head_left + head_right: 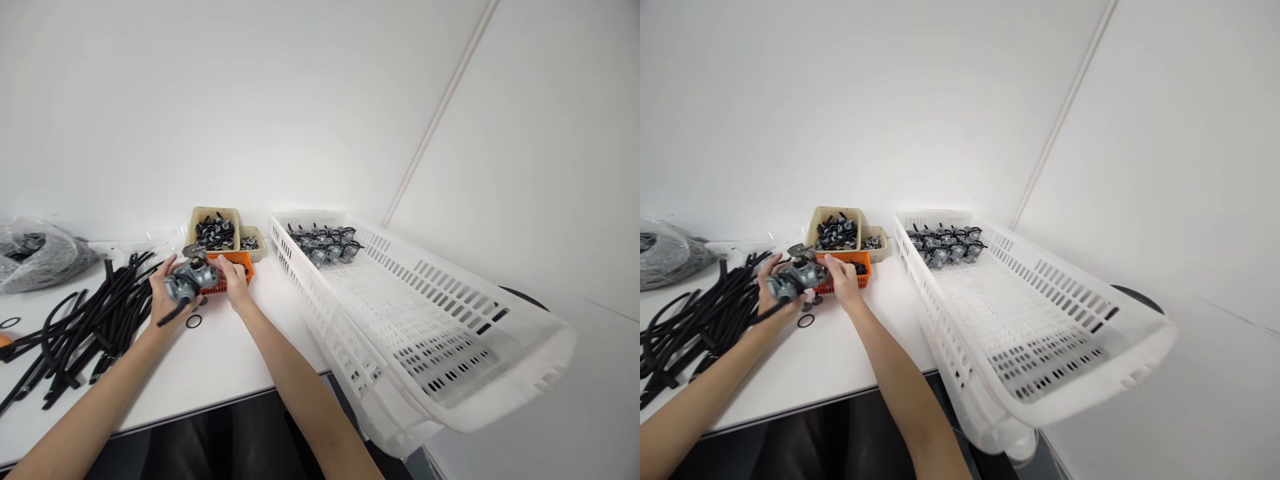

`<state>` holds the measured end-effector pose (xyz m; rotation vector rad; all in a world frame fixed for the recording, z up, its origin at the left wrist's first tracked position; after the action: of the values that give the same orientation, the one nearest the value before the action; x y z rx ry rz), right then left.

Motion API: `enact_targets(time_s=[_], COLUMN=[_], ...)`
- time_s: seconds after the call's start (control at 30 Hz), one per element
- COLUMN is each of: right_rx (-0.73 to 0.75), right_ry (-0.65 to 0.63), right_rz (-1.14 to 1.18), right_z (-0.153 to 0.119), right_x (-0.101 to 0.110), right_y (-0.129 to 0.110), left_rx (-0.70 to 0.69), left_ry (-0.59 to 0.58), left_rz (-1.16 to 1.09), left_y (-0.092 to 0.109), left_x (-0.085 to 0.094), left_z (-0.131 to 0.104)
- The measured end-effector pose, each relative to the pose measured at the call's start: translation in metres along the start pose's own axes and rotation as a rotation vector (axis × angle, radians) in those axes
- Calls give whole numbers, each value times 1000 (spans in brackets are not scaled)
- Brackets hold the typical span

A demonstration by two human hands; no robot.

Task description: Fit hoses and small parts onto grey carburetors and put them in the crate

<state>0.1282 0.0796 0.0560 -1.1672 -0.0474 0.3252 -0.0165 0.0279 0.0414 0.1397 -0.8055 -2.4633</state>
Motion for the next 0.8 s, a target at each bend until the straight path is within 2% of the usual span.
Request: enact_targets(time_s=[0.13, 0.27, 0.63, 0.8], right_rx=[91, 111, -23, -120], right_ry=[-84, -135, -255, -279], right_rz=[-92, -90, -19, 41], right_z=[-4, -5, -4, -8], right_x=[-9, -13, -23, -28], right_y=[-6, -8, 4, 4], left_rx=[-51, -61, -58, -102], left_ry=[84, 74, 121, 141], left_rz=[-44, -34, -59, -68], left_y=[12, 15, 6, 6], left_x=[7, 8, 10, 12], left_z=[2, 3, 1, 0])
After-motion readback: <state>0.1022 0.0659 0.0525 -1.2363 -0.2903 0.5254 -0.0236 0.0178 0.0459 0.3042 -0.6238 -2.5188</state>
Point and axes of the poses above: each hand's wrist, its own z-axis towards the middle knuckle, its own x-axis out of the back of the hand, y = z × x, the point moved 7 cm from there along z, towards the middle knuckle, and after that the axes turned 3 degrees about -z, right-handed, at the moved point
